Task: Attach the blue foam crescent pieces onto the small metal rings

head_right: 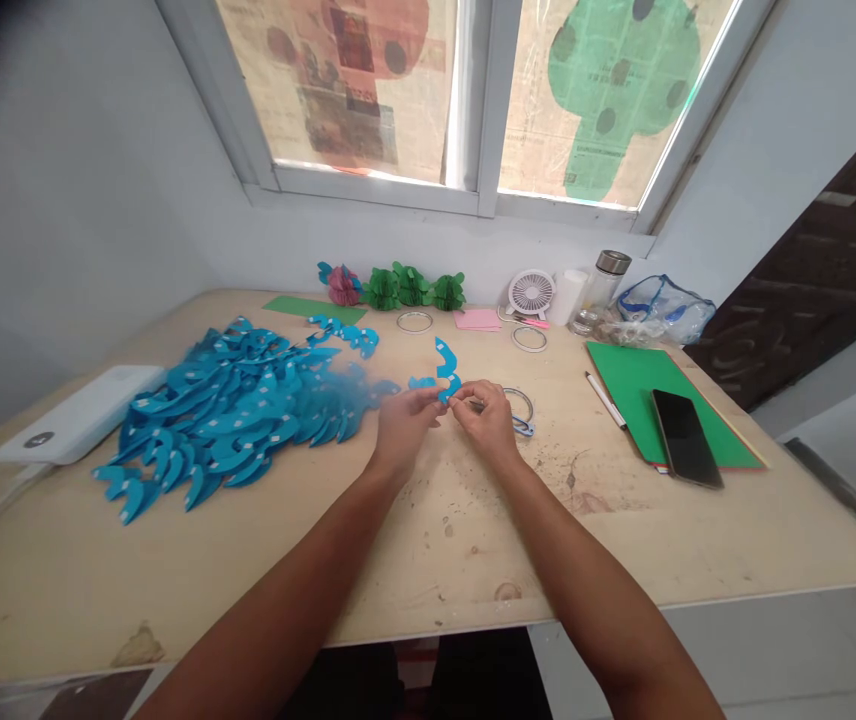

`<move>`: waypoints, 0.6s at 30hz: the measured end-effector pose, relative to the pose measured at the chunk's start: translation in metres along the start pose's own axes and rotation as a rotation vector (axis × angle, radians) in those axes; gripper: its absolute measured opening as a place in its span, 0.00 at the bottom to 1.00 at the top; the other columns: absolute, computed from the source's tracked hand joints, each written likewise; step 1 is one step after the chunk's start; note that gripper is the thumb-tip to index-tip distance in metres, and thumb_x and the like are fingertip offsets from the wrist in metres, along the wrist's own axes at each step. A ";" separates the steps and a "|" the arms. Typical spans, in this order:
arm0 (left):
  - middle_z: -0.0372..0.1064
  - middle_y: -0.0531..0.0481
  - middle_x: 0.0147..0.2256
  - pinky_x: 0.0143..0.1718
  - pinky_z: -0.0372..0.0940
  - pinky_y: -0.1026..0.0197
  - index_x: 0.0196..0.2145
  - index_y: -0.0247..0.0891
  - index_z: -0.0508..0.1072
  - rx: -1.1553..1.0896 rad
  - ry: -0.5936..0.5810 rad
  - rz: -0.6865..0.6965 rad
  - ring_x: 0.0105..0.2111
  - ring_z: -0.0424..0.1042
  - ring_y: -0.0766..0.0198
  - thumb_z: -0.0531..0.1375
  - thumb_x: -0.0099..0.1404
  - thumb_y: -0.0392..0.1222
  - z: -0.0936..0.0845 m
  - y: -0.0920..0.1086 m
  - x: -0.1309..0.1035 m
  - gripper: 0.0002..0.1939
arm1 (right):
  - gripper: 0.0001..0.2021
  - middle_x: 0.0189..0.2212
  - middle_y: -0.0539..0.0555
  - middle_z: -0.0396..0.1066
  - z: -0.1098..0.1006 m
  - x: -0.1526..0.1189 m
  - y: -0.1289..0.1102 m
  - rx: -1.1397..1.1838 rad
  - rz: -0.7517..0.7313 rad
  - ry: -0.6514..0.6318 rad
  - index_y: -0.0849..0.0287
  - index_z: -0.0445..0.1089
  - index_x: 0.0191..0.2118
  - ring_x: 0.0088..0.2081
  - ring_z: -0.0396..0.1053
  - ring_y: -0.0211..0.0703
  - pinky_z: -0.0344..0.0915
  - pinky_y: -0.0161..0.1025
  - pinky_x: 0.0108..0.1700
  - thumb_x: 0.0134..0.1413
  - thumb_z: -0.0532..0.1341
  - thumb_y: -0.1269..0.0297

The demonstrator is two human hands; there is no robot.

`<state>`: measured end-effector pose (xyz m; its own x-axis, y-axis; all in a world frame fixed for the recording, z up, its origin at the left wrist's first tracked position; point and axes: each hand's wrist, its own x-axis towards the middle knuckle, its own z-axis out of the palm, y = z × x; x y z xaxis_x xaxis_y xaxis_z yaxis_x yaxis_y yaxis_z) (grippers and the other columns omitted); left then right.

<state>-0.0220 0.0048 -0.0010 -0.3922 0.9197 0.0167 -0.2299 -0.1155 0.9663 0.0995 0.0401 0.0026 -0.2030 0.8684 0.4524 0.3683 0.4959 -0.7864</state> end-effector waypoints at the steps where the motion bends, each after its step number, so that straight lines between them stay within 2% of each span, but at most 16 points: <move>1: 0.73 0.50 0.25 0.23 0.61 0.65 0.26 0.37 0.77 -0.004 0.003 0.005 0.25 0.68 0.65 0.63 0.46 0.32 0.000 0.000 0.000 0.06 | 0.05 0.32 0.53 0.73 0.000 -0.001 -0.001 -0.029 -0.024 0.008 0.55 0.71 0.25 0.40 0.67 0.47 0.60 0.44 0.46 0.46 0.61 0.61; 5: 0.73 0.50 0.23 0.23 0.61 0.65 0.26 0.36 0.77 -0.015 -0.002 0.005 0.24 0.68 0.65 0.62 0.46 0.31 0.001 0.001 -0.001 0.07 | 0.04 0.32 0.53 0.73 0.001 -0.002 -0.003 -0.098 -0.079 0.009 0.54 0.71 0.26 0.42 0.66 0.48 0.57 0.46 0.49 0.47 0.61 0.63; 8: 0.73 0.50 0.23 0.23 0.61 0.65 0.27 0.36 0.77 -0.035 -0.016 0.007 0.24 0.68 0.66 0.62 0.46 0.31 0.002 0.002 -0.002 0.07 | 0.04 0.31 0.53 0.73 0.002 -0.003 -0.002 -0.068 -0.077 -0.006 0.54 0.71 0.25 0.41 0.66 0.47 0.58 0.45 0.48 0.47 0.61 0.63; 15: 0.74 0.50 0.25 0.27 0.64 0.65 0.29 0.34 0.77 -0.032 -0.027 -0.028 0.25 0.69 0.66 0.63 0.46 0.33 0.003 0.001 -0.003 0.09 | 0.06 0.26 0.51 0.73 0.003 -0.001 -0.001 0.048 0.063 -0.019 0.56 0.70 0.23 0.34 0.68 0.44 0.62 0.40 0.40 0.45 0.61 0.62; 18: 0.74 0.50 0.25 0.27 0.64 0.65 0.29 0.34 0.77 -0.033 -0.031 -0.021 0.26 0.70 0.67 0.62 0.46 0.33 0.003 -0.001 -0.003 0.09 | 0.07 0.26 0.51 0.73 0.003 -0.001 -0.002 0.061 0.080 -0.024 0.57 0.71 0.22 0.33 0.68 0.44 0.61 0.40 0.40 0.44 0.61 0.61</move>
<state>-0.0178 0.0036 -0.0007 -0.3587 0.9334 0.0047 -0.2671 -0.1074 0.9577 0.0964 0.0384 0.0027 -0.1969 0.9047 0.3778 0.3286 0.4239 -0.8440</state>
